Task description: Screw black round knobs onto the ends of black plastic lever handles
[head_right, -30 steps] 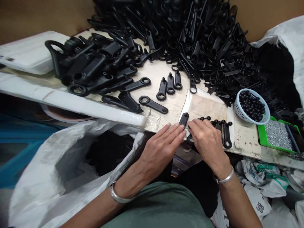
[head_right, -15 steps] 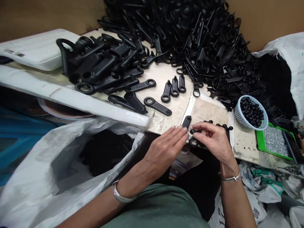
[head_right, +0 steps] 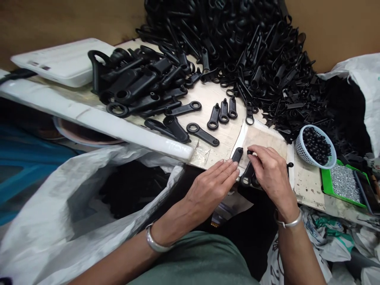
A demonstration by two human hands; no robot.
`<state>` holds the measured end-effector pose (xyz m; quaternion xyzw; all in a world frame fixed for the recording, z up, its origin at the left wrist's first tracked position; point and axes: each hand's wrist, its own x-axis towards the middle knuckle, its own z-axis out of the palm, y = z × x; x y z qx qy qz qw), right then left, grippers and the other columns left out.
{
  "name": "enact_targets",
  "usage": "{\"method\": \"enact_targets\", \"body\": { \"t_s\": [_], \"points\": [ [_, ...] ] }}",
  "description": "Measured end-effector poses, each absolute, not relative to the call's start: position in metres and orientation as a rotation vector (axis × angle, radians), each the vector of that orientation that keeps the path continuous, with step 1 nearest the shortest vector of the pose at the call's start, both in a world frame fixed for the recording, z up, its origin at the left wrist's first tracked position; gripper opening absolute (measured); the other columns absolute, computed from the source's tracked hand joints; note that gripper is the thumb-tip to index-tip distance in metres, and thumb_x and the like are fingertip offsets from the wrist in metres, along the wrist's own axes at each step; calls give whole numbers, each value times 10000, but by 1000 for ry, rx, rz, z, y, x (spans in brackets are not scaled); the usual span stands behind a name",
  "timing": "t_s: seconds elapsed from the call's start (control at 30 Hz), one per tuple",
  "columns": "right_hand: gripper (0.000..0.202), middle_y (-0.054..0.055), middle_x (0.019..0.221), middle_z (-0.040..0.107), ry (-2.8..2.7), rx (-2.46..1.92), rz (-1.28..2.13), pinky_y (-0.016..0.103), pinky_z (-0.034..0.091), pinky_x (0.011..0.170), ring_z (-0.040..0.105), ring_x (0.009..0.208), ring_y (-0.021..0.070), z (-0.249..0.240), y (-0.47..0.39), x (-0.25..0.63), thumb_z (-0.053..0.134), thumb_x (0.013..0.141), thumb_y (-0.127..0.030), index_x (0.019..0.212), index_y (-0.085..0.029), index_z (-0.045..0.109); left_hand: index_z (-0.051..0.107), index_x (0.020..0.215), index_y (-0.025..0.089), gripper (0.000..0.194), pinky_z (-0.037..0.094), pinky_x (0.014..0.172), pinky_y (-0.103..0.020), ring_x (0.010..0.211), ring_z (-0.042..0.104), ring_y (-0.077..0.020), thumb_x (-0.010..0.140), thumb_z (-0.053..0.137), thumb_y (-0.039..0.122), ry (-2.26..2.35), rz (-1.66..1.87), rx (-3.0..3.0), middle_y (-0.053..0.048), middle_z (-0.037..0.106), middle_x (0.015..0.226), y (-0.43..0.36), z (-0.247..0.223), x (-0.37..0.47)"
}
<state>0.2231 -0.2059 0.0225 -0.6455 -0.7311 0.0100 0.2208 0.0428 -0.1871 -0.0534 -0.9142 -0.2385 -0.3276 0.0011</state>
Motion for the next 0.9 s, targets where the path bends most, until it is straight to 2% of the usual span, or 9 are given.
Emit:
{"method": "enact_targets", "body": {
  "t_s": [0.23,0.4,0.63,0.9],
  "points": [
    [184,78,1008,734,-2305,-1810,-239,350,487,733,606,899,230,17,-186,221,544,948,-222,1057,-195,690,649,1155,44,265,512,1031,-387,1174,655,-245,939,497,68,-763,-1008,-2889,-170,679,1251,-188,-55,44],
    [185,82,964,727,-2395,-1822,-298,328,461,678,587,889,229,15,-179,218,531,960,-234,1005,-187,705,647,1161,42,277,514,1030,-374,1168,658,-243,936,487,62,-769,-1017,-2881,-160,681,1250,-188,-55,44],
    [173,87,924,704,-2505,-1785,-318,313,435,652,553,884,227,19,-176,217,525,957,-190,947,-165,696,623,1197,13,296,497,1052,-402,1212,628,-259,932,502,63,-739,-994,-2928,-197,662,1269,-188,-57,43],
    [158,94,881,671,-2547,-1776,-333,326,429,660,542,879,237,19,-174,216,523,952,-171,934,-145,678,658,1150,23,292,520,1025,-377,1161,659,-247,942,455,53,-752,-1032,-2870,-170,694,1219,-188,-54,43]
  ]
}}
